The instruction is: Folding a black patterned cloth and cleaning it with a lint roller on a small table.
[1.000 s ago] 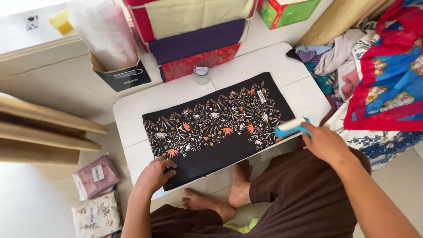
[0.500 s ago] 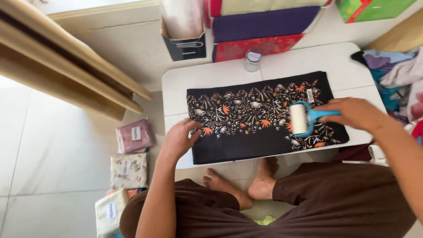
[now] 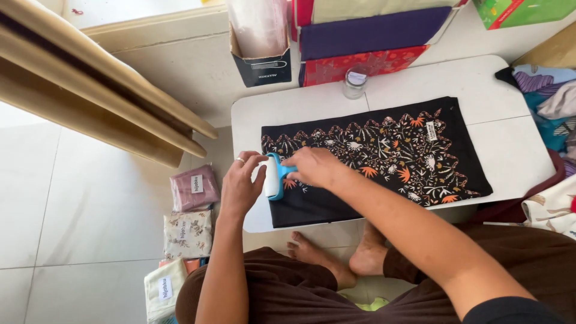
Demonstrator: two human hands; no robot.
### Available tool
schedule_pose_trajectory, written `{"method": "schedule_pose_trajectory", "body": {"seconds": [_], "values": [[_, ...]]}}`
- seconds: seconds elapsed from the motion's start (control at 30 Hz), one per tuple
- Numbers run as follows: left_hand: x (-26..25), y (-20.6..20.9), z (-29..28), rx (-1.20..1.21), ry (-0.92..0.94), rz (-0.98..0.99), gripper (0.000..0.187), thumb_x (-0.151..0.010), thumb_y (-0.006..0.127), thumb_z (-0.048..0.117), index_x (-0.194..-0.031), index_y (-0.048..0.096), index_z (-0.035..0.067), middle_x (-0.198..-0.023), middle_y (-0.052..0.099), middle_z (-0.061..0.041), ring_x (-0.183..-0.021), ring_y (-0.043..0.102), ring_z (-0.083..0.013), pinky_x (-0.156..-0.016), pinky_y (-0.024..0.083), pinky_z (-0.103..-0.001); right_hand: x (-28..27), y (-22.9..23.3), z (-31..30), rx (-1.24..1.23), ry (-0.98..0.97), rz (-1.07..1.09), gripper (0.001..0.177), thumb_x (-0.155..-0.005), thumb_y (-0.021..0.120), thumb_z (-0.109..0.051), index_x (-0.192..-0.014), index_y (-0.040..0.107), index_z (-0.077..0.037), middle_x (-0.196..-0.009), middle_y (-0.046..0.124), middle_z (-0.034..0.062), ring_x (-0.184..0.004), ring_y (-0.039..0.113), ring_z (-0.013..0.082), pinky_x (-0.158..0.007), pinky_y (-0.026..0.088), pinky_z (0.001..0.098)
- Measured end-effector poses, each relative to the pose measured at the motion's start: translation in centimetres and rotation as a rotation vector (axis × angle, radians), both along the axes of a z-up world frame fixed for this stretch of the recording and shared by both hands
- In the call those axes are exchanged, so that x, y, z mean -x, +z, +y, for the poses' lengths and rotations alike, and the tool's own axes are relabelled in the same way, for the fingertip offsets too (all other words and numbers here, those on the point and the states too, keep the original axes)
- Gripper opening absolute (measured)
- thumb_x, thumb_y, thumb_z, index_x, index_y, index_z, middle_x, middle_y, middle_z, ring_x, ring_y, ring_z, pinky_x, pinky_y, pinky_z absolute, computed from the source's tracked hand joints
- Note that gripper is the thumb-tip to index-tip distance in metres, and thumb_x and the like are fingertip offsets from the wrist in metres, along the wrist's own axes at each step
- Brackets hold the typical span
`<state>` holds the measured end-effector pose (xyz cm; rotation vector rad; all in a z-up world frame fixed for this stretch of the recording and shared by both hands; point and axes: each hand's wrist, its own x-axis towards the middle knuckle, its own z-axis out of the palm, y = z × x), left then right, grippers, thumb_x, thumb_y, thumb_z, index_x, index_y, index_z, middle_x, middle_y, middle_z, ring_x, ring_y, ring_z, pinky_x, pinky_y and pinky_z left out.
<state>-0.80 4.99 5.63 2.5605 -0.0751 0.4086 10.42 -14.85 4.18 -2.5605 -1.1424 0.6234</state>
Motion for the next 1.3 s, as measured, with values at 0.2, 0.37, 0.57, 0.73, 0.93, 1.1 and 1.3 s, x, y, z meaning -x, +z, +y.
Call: {"method": "schedule_pose_trajectory", "body": {"seconds": [0.2,0.37,0.57,0.73,0.93,1.1,1.3], "values": [[0.2,-4.3,-1.0,0.134,-0.26,0.31,0.022,-0.084,0.076,0.015,-0.104,0.067,0.017,-0.097,0.065,-0.008,-0.099,0.068,-0.0336,-0.085,0.056,-0.049,-2.3,5.8,-7.4,0.085,-0.081,0.179,0.04,-0.094,0.072,-0.035,-0.133,0.071,-0.033,-0.113,0.076,0.0137,-0.1,0.074,0.0317,-0.089,0.059,0.0457],[0.1,-8.3,-2.0,-0.034,-0.273,0.624,0.041,-0.077,0.086,0.017,-0.114,0.069,0.02,-0.117,0.064,-0.01,-0.117,0.063,-0.0339,-0.102,0.053,-0.045,-7.3,8.0,-21.3,0.27,-0.31,0.224,0.043,-0.093,0.073,-0.028,-0.136,0.072,-0.024,-0.12,0.077,0.0187,-0.103,0.075,0.0357,-0.096,0.057,0.0463],[-0.9,-8.8,-2.2,-0.122,-0.285,0.685,0.035,-0.088,0.077,0.023,-0.122,0.068,0.024,-0.119,0.059,-0.008,-0.117,0.059,-0.0309,-0.092,0.051,-0.045,-14.0,1.4,-44.5,0.557,-0.565,0.173,0.059,-0.074,0.089,-0.046,-0.132,0.078,-0.044,-0.146,0.07,-0.0032,-0.133,0.065,0.0212,-0.109,0.045,0.032],[-0.6,-7.6,-2.9,-0.172,-0.252,0.749,0.035,-0.089,0.075,0.028,-0.123,0.069,0.025,-0.125,0.06,-0.007,-0.119,0.059,-0.0301,-0.093,0.051,-0.047,-12.6,3.0,-44.8,0.623,-0.657,-0.023,0.052,-0.08,0.083,-0.053,-0.131,0.077,-0.047,-0.14,0.074,0.0014,-0.121,0.071,0.0247,-0.096,0.054,0.0334],[-0.5,-7.1,-3.2,-0.172,-0.251,0.759,0.034,-0.09,0.076,0.029,-0.123,0.072,0.023,-0.132,0.06,-0.008,-0.123,0.057,-0.0304,-0.096,0.051,-0.048,-12.4,6.1,-30.6,0.529,-0.476,0.091,0.056,-0.082,0.071,-0.06,-0.138,0.066,-0.054,-0.131,0.074,0.0002,-0.128,0.063,0.0223,-0.103,0.046,0.0355],[-0.2,-7.9,-2.9,-0.195,-0.231,0.752,0.031,-0.089,0.077,0.032,-0.119,0.073,0.026,-0.13,0.061,-0.006,-0.123,0.058,-0.0288,-0.097,0.053,-0.045,-10.4,5.6,-17.0,0.293,-0.236,0.078,0.047,-0.084,0.077,-0.048,-0.131,0.072,-0.045,-0.119,0.079,-0.001,-0.109,0.073,0.0248,-0.098,0.052,0.0388],[-0.2,-9.0,-2.9,-0.294,-0.224,0.751,0.03,-0.088,0.078,0.036,-0.117,0.074,0.031,-0.118,0.065,-0.005,-0.116,0.065,-0.0268,-0.093,0.056,-0.042,-5.8,4.5,-1.7,0.181,0.0,-0.03,0.039,-0.092,0.069,-0.047,-0.131,0.07,-0.044,-0.108,0.075,0.0053,-0.102,0.074,0.0301,-0.091,0.059,0.0489]]}}
